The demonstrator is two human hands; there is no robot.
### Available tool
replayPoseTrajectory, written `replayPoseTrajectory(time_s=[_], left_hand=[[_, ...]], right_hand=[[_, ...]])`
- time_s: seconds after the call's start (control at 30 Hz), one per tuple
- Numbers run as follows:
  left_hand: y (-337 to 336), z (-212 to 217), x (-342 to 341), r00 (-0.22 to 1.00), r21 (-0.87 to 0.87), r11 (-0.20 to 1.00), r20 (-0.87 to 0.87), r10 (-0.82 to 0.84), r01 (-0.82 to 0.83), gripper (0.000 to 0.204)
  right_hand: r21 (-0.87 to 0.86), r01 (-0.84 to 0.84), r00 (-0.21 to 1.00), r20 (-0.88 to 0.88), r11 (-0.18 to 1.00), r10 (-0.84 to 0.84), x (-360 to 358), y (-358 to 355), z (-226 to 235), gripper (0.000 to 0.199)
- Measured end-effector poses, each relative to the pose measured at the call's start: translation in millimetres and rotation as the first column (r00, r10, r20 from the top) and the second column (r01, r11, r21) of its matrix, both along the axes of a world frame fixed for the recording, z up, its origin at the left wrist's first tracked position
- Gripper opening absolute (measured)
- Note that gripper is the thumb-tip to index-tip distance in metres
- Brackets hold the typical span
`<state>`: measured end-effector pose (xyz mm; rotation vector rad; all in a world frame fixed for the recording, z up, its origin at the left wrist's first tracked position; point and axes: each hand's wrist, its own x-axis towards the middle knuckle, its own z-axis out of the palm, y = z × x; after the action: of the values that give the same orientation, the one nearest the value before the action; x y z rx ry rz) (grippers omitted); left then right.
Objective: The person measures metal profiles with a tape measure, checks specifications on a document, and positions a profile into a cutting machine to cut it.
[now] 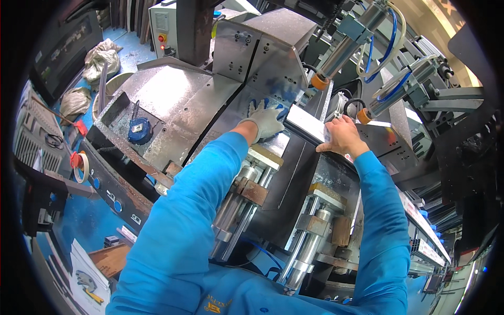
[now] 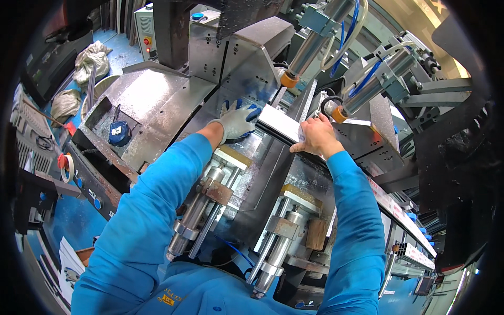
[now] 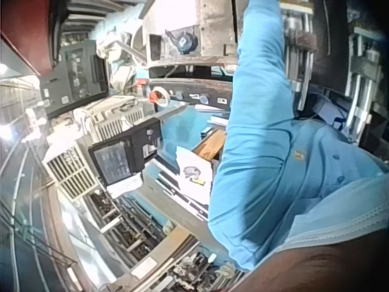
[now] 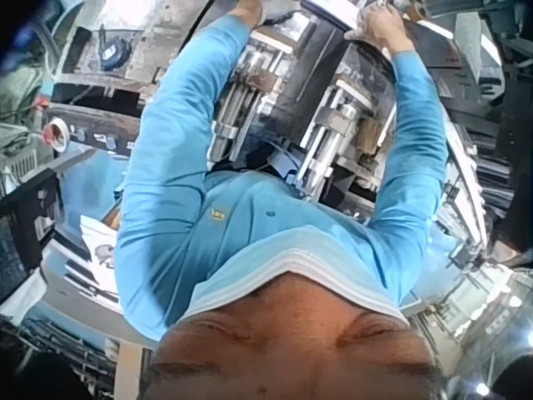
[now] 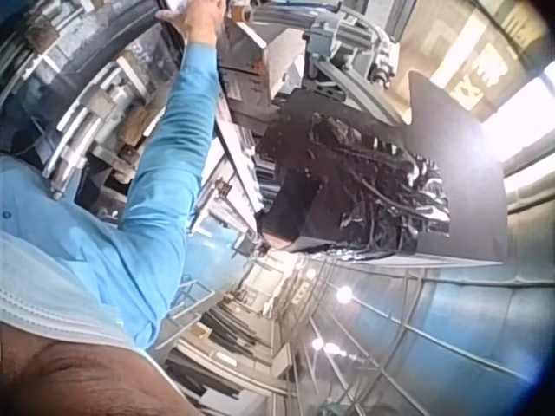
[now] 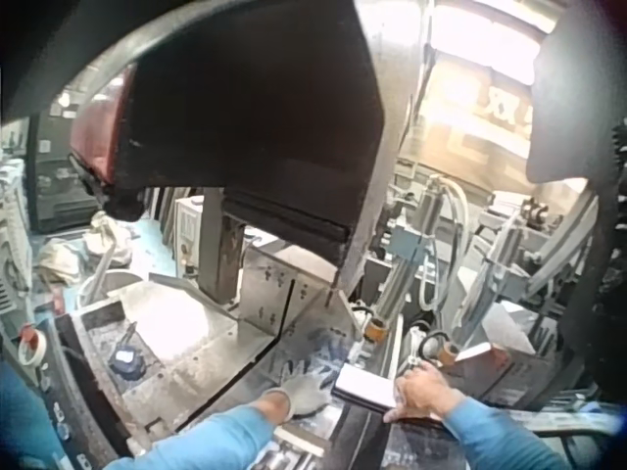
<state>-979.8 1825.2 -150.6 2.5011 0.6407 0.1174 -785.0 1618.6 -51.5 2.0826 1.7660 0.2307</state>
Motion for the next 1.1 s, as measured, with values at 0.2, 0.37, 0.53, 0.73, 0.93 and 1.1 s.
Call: replayPoseTrajectory(time_s=[0.2,0.37,0.53,0.73,0.93,1.1], left_hand=[[-13.2,4.8,-1.2,0.997,0.071,0.997,0.062,-0.036,0.032,0.071],[-27.3,8.4,0.8,0.996,0.369,0.926,0.005,-0.092,0.083,0.068],[-26.5,14.6,-3.3,0.989,0.501,0.860,0.045,-0.139,0.098,0.065],[-13.0,41.4,-8.6,0.992,0.285,0.959,-0.120,0.032,0.003,0.067],[-12.1,94.0,-42.4,1.000,0.453,0.892,0.021,-0.014,0.003,0.060],[-25.5,119.9,-99.7,0.956,0.542,0.836,0.195,-0.219,0.080,0.056]], right_hand=[[-0.014,0.081,0.992,-0.094,0.997,-0.081,11.7,-1.6,-4.0,0.073],[-0.106,0.263,0.935,-0.216,0.959,-0.280,5.0,6.6,5.9,0.069],[-0.082,0.217,0.946,-0.229,0.973,-0.230,10.5,3.2,1.4,0.075],[0.088,0.046,0.992,-0.122,0.995,-0.035,20.6,-15.4,-25.6,0.087],[0.387,-0.102,0.993,-0.017,0.917,0.118,-5.9,-22.9,-26.2,0.078],[0.415,-0.116,0.983,-0.085,0.902,0.165,-29.2,-66.4,-13.2,0.043]])
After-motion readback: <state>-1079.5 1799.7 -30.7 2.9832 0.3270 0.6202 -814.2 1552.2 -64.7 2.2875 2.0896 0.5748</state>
